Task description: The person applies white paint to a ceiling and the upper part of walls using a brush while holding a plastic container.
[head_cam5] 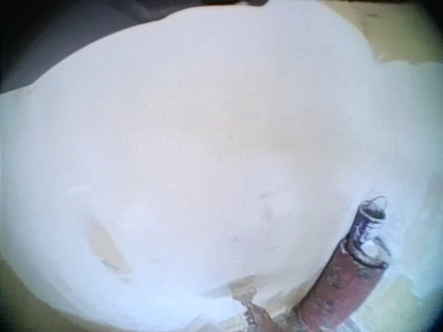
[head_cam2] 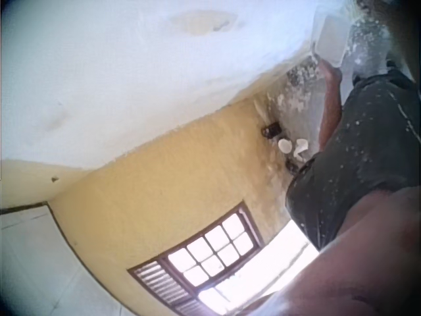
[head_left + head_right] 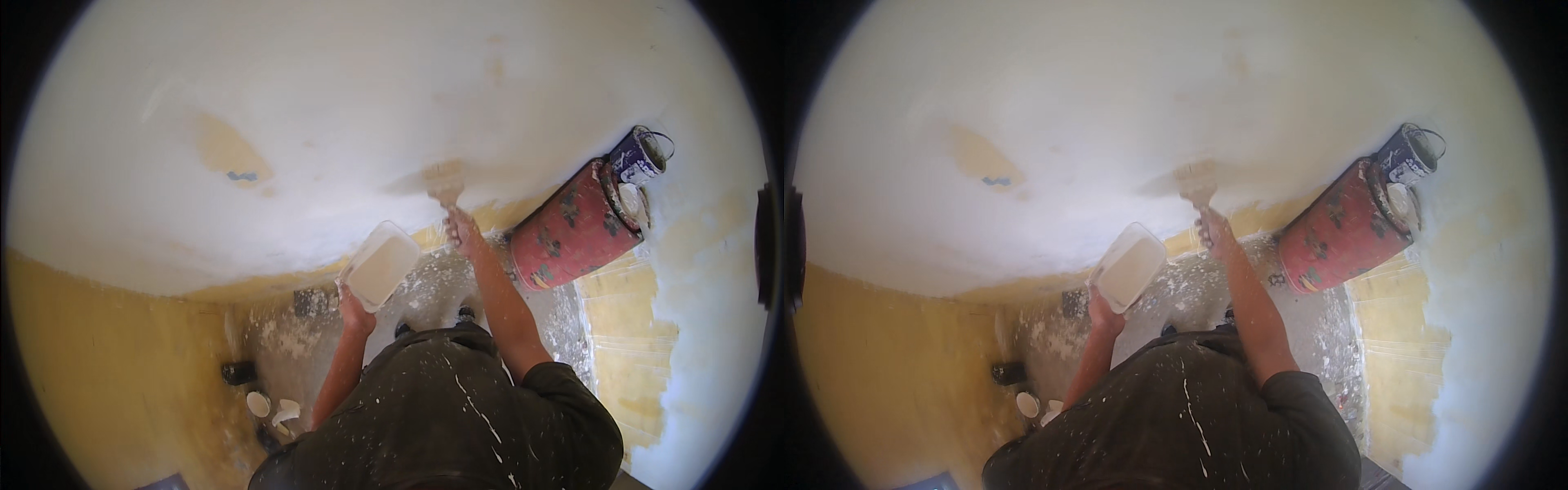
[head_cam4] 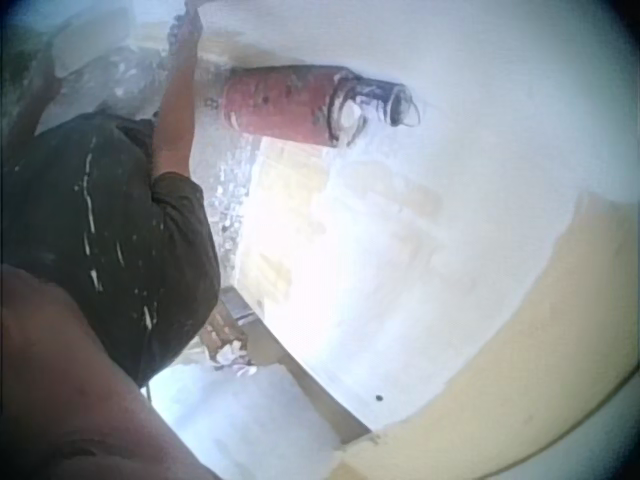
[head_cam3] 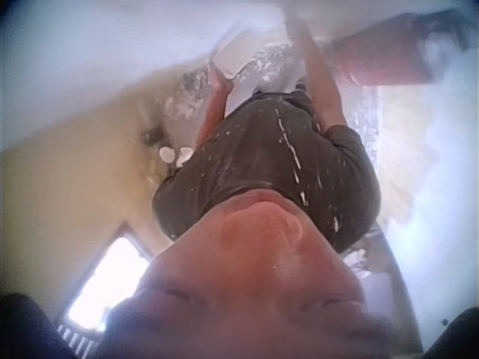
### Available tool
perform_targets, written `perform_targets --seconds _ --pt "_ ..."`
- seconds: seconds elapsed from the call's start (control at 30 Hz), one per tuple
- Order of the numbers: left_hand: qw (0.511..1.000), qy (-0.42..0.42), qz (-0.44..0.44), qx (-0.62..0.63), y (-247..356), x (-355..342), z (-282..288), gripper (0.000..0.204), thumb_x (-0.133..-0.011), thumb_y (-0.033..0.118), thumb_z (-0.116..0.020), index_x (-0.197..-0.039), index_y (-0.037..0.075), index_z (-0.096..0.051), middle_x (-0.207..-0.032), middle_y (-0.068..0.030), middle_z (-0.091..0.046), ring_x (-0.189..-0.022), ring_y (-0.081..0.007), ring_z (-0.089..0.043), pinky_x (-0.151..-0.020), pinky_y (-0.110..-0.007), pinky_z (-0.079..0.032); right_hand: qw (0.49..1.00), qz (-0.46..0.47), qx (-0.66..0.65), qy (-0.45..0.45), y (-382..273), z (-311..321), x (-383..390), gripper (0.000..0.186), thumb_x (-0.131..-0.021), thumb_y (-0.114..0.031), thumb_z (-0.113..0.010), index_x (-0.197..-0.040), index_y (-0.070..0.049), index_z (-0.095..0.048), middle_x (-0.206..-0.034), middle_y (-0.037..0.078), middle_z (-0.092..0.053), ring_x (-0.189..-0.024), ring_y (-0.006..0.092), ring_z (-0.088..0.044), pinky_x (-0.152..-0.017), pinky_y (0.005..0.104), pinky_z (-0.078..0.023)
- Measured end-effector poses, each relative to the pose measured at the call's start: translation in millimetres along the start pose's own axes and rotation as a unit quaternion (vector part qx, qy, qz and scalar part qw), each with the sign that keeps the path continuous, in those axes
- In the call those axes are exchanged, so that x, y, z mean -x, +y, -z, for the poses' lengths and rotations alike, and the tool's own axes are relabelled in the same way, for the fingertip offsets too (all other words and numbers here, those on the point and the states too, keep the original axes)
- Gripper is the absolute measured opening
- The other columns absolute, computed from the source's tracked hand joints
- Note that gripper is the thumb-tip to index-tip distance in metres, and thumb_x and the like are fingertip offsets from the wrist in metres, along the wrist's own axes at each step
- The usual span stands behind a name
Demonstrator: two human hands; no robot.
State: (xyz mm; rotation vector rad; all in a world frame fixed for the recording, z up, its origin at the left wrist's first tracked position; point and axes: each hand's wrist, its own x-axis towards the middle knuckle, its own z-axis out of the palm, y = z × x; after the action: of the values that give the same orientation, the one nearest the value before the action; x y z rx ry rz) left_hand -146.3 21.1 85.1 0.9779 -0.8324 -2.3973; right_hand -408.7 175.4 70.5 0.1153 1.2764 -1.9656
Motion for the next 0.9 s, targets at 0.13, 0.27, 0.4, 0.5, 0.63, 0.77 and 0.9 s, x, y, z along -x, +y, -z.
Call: perform_targets --seconds 0.13,0.27,0.4,0.5,0.63,0.77,0.9 --pt "1.0 -0.004 -0.017 -0.01 -12 -2 -24 0.049 -0.095 0.047 -0.031 -0.134 0.017 -0.037 -0.128 -0.0061 -0.049 -0.108 -0.0297 -0.054 -0.076 -0.049 -0.049 0.992 -0.098 -0.07 0.039 25 59 -15 0.013 -0.089 -0.022 -0.055 -0.087 -0.009 -0.055 -0.062 -0.002 -0.045 -0.044 0.0043 -0.035 -0.034 0.0182 -0.027" --pt "0.999 -0.023 -0.022 -0.04 -19 8 -55 0.048 -0.095 0.046 -0.032 -0.134 0.018 -0.036 -0.126 -0.0054 -0.05 -0.107 -0.0284 -0.055 -0.075 -0.047 -0.049 1.0 -0.01 -0.002 0.024 -47 63 -31 0.018 -0.088 -0.009 -0.048 -0.07 -0.007 -0.05 -0.054 -0.002 -0.041 -0.043 0.0047 -0.036 -0.033 0.0186 -0.025" --pt "0.998 -0.032 -0.021 -0.052 -26 7 -67 0.048 -0.096 0.044 -0.032 -0.137 0.018 -0.032 -0.134 -0.0056 -0.043 -0.115 -0.0299 -0.049 -0.08 -0.052 -0.049 0.998 -0.002 -0.056 -0.036 -191 -5 10 0.01 -0.086 -0.005 -0.047 -0.079 -0.007 -0.053 -0.067 0.0 -0.049 -0.05 0.0057 -0.042 -0.037 0.0186 -0.03" --pt "0.997 -0.046 -0.033 -0.058 -35 5 -81 0.049 -0.097 0.044 -0.03 -0.138 0.018 -0.031 -0.137 -0.0063 -0.039 -0.119 -0.031 -0.046 -0.083 -0.054 -0.049 0.986 0.08 -0.037 -0.144 -258 -40 97 0.006 -0.088 -0.01 -0.049 -0.091 -0.007 -0.053 -0.068 -0.002 -0.048 -0.049 0.0028 -0.04 -0.034 0.0153 -0.026" --pt "0.996 -0.051 -0.029 -0.065 -48 10 -116 0.049 -0.098 0.045 -0.026 -0.138 0.017 -0.031 -0.137 -0.0063 -0.04 -0.121 -0.0288 -0.045 -0.09 -0.049 -0.046 0.952 0.229 0.027 -0.202 -301 -50 163 0.02 -0.091 -0.023 -0.053 -0.105 -0.009 -0.054 -0.066 -0.004 -0.046 -0.047 0.0024 -0.036 -0.035 0.0153 -0.025" --pt "0.998 -0.023 -0.053 -0.037 -65 -4 -110 0.05 -0.098 0.045 -0.024 -0.138 0.015 -0.033 -0.137 -0.0053 -0.041 -0.123 -0.0253 -0.043 -0.099 -0.04 -0.039 0.934 0.259 0.031 -0.244 -288 -39 115 0.03 -0.091 -0.033 -0.053 -0.109 -0.009 -0.054 -0.062 -0.005 -0.041 -0.046 0.003 -0.033 -0.039 0.0166 -0.025" --pt "0.998 -0.015 -0.064 -0.006 -82 -8 -123 0.05 -0.097 0.046 -0.026 -0.136 0.016 -0.034 -0.135 -0.0063 -0.042 -0.12 -0.0275 -0.046 -0.092 -0.047 -0.044 0.959 0.229 0.091 -0.137 -211 10 11 0.035 -0.089 -0.04 -0.054 -0.106 -0.01 -0.054 -0.06 -0.005 -0.039 -0.047 0.0033 -0.032 -0.04 0.0182 -0.027"
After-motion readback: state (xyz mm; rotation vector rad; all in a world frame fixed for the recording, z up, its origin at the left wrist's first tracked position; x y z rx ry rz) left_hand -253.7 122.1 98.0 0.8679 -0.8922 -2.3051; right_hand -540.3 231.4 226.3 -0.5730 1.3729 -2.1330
